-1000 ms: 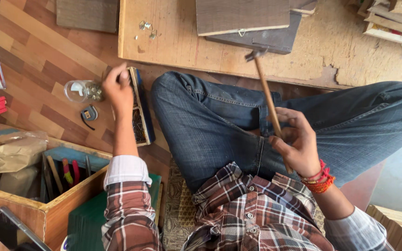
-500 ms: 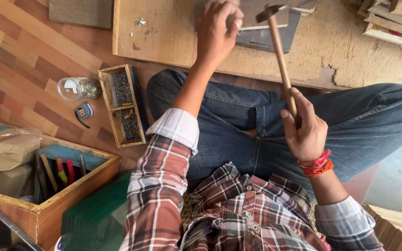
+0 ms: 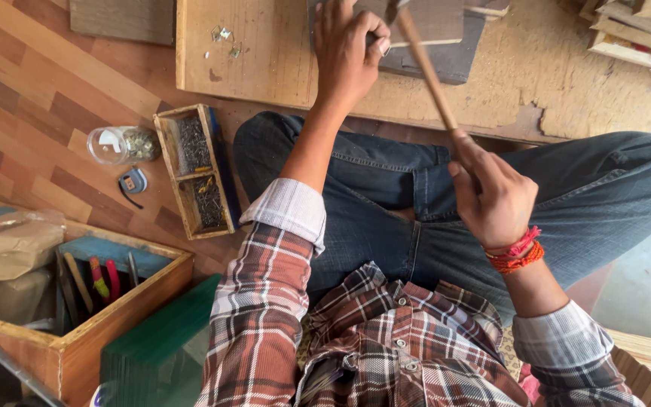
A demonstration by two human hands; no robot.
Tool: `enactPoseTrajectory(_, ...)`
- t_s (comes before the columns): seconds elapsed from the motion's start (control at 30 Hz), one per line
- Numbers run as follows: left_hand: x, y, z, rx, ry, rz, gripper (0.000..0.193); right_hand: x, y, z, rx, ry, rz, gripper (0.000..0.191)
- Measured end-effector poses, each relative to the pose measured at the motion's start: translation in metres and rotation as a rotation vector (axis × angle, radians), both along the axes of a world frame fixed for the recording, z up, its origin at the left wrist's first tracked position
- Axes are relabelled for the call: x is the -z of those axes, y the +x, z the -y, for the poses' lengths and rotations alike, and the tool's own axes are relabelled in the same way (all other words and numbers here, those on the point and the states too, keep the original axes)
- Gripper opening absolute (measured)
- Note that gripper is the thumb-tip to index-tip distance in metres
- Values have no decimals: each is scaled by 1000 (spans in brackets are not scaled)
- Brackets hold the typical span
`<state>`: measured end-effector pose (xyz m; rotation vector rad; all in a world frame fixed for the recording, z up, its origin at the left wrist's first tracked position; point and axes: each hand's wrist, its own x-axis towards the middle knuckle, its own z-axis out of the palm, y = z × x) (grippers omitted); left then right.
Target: The person assembles small wooden picture frames by placing a printed image inside, positioning metal corner brackets, and hammering nails to secure them. The person repeatedly picks up frames, inserts images, and fastens brackets with a hammer.
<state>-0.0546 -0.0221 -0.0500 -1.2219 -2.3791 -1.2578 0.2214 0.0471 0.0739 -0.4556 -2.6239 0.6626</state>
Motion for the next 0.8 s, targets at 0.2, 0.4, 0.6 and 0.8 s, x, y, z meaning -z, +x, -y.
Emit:
enactPoseTrajectory(0.2,6,-2,-1,-9,-17,17,21,-3,0,1,-1,-17,73,45)
enactPoseTrajectory(0.4,9,-16,13,-248,-181,43,51,-7,14,4,81,-6,-210,36)
enactPoseTrajectory(0.6,15,-13,24,-203,-18,216,76,15,4,5,-36,-18,27,43)
enactPoseTrajectory(0.8,16,-11,26,-214,-27,251,75,22,5,15,49,-32,-356,36)
